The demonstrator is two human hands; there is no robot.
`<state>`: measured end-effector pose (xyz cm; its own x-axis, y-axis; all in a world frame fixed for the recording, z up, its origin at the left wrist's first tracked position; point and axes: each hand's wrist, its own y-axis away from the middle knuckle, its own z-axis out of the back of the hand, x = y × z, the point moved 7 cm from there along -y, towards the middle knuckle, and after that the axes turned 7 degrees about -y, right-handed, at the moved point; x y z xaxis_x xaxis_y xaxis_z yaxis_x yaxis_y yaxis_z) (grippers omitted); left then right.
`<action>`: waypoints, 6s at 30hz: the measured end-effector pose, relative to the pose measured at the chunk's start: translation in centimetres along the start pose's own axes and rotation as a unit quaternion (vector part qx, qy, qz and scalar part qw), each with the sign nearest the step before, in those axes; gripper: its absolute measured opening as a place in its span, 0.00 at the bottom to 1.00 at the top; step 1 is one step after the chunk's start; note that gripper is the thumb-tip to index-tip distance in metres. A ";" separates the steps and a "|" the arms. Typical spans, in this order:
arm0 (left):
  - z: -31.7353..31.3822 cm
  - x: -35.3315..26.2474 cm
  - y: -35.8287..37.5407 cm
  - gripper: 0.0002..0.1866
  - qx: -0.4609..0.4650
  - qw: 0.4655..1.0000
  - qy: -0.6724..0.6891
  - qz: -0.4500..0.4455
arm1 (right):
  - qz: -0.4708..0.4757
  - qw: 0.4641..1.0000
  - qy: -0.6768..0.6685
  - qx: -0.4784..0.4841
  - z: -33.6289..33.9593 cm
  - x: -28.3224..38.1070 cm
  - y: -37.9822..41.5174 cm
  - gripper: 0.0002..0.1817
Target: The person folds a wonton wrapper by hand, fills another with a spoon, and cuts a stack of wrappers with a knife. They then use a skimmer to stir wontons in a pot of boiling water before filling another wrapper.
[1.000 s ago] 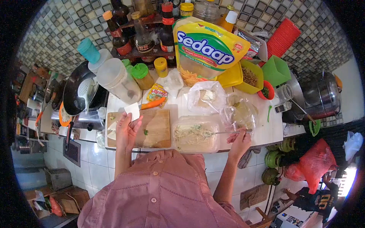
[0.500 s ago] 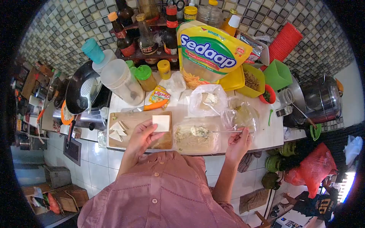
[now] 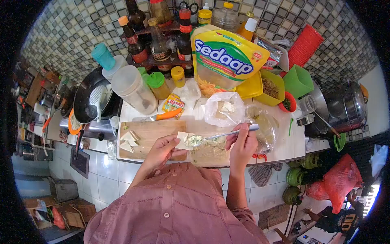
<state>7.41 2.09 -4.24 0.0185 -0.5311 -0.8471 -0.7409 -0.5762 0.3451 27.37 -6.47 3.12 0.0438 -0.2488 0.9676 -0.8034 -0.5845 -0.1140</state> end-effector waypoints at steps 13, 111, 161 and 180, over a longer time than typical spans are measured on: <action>0.0 -0.3 0.1 0.18 -0.021 0.999 0.039 0.006 | -0.049 0.992 -0.092 -0.078 1.6 -2.1 -0.9 0.18; 0.1 -2.2 0.4 0.24 0.054 0.982 -0.101 -0.152 | -0.030 0.937 0.160 0.310 -7.3 -1.2 2.9 0.03; 2.8 -1.7 0.0 0.06 -0.163 0.978 -0.069 -0.107 | -0.093 0.944 0.133 0.287 -7.9 -5.5 4.7 0.07; 3.0 -1.7 0.2 0.04 -0.166 0.976 -0.073 -0.123 | -0.122 0.933 0.111 0.319 -8.0 -5.9 4.8 0.07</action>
<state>5.17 4.73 -3.99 0.0542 -0.2701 -0.9613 -0.4668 -0.8579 0.2147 18.49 -1.63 -1.31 -0.0010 0.0768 0.9970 -0.2647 -0.9615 0.0738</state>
